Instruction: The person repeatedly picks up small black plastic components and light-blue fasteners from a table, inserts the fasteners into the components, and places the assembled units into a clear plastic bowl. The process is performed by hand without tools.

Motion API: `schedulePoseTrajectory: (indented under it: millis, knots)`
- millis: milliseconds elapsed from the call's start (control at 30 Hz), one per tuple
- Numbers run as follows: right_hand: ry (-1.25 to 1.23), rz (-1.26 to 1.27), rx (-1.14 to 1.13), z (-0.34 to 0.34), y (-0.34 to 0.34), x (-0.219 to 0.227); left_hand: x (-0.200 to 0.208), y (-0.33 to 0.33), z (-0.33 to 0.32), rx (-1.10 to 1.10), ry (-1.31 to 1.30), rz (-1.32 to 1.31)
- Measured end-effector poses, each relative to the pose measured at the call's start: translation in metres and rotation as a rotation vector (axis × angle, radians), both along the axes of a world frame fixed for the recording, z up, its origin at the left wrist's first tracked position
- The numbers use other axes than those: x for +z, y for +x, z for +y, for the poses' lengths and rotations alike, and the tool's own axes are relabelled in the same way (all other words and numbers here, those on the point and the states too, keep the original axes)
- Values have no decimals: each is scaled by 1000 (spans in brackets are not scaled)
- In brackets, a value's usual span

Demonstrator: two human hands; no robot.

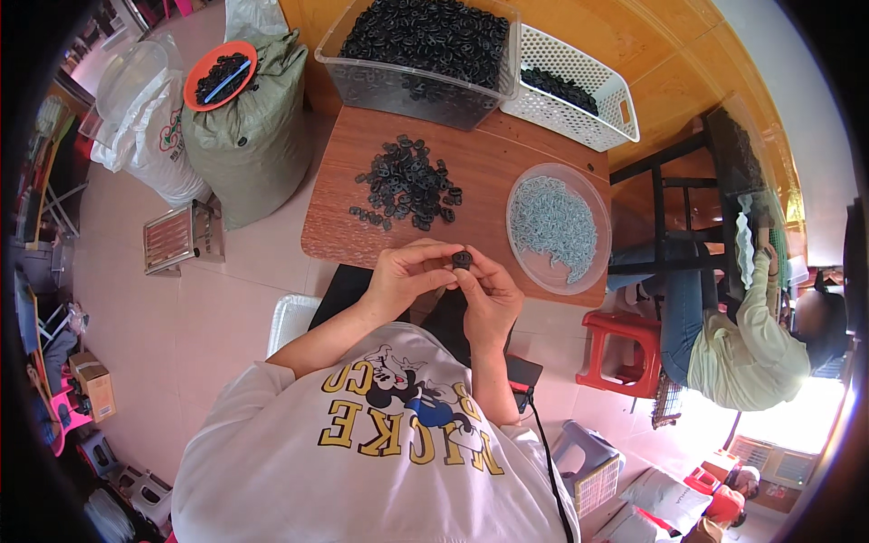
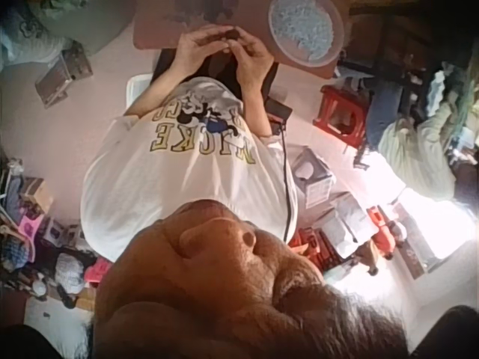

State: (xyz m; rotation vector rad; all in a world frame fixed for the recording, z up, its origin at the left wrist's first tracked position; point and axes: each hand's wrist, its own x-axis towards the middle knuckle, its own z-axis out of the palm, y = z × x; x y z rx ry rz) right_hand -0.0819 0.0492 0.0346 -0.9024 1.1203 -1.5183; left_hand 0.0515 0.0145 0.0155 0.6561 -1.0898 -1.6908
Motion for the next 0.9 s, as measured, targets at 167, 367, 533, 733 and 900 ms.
schedulePoseTrajectory:
  millis: [167,367,533,733,900]
  knots:
    - [-33,42,-10,2,-3,-4,1,-1,2,14,-57,-61]
    - [-49,42,-10,4,-3,-6,0,1,3,-3,-53,-49]
    - [-46,99,-41,7,-1,-6,2,6,2,-30,-178,-217]
    - [-4,67,-4,2,-6,0,8,-1,8,17,-134,-179]
    - [142,194,150,-29,-32,28,79,36,1,158,-647,-409]
